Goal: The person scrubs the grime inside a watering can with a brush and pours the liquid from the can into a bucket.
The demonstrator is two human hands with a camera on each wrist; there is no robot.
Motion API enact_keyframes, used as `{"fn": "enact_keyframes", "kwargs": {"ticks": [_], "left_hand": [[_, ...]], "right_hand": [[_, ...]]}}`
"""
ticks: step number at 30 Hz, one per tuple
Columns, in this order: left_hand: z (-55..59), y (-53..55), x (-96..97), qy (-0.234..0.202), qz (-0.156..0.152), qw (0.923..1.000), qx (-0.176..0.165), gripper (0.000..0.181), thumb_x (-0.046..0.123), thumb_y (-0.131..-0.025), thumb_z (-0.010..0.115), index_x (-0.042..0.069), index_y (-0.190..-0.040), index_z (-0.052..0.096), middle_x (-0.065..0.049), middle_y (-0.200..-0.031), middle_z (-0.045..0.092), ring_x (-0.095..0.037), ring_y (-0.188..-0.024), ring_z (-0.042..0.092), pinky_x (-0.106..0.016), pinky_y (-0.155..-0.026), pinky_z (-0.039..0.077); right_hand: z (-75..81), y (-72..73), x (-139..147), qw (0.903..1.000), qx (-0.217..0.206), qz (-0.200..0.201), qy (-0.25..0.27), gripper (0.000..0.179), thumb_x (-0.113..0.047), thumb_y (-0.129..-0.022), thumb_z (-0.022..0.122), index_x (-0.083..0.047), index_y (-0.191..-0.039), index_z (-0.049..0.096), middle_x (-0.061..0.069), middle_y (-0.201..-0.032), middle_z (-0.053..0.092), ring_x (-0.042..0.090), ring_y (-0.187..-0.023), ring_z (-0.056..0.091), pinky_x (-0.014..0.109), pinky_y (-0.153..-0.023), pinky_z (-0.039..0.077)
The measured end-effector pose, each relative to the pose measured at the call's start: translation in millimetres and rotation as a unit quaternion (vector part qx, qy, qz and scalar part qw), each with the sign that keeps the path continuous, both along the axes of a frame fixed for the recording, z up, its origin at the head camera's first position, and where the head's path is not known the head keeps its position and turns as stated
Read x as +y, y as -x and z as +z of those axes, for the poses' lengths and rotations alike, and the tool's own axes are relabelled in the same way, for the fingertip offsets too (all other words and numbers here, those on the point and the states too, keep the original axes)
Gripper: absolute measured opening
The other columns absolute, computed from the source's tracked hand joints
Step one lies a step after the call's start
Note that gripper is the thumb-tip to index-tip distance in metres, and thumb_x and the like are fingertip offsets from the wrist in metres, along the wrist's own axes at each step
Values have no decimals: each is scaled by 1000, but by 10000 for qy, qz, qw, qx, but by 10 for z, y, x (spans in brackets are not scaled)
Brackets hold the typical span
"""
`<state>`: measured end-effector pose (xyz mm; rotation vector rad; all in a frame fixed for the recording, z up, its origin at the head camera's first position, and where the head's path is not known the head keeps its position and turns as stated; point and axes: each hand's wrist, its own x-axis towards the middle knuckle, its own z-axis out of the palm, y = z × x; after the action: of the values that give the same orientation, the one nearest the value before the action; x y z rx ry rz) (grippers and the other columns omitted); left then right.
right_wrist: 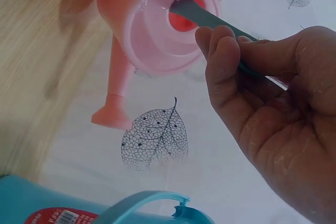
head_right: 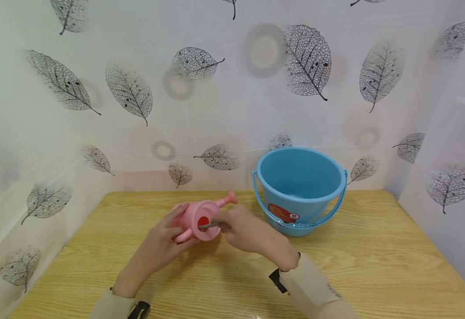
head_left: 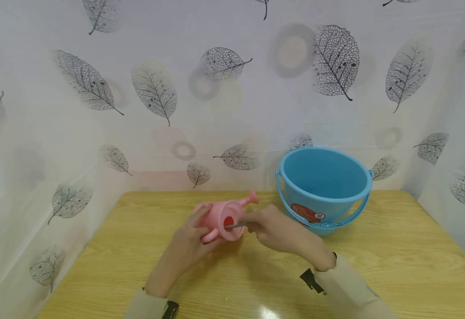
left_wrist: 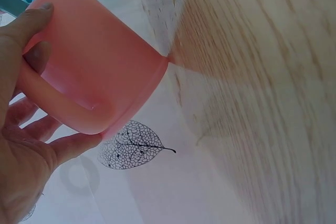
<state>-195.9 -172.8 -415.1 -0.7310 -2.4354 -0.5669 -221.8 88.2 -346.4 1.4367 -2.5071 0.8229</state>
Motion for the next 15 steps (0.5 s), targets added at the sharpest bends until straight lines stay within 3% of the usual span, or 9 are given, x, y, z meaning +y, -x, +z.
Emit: {"fn": "enact_keyframes", "kwargs": {"ticks": [11,15], "left_hand": [[-5,3,-8,16,-47,10000,31,36,34,-79,89,12,-64,65,-22,-146,57,-45,-138,53,-49,-108,53],[-2,6,-11,40,-55,10000,35,35,33,-79,89,12,-65,65,-21,-147,57,-43,-138,54,-48,-108,53]], "right_hand": [[-14,-4,-57,9998,110,-8,-143,33,10,-87,60,-6,-111,76,-1,-73,66,-2,-61,44,11,-55,43],[-84,-1,-137,9982,542,-62,-241,25,6,-89,63,-8,-106,76,1,-79,71,3,-64,49,12,-60,47]]}}
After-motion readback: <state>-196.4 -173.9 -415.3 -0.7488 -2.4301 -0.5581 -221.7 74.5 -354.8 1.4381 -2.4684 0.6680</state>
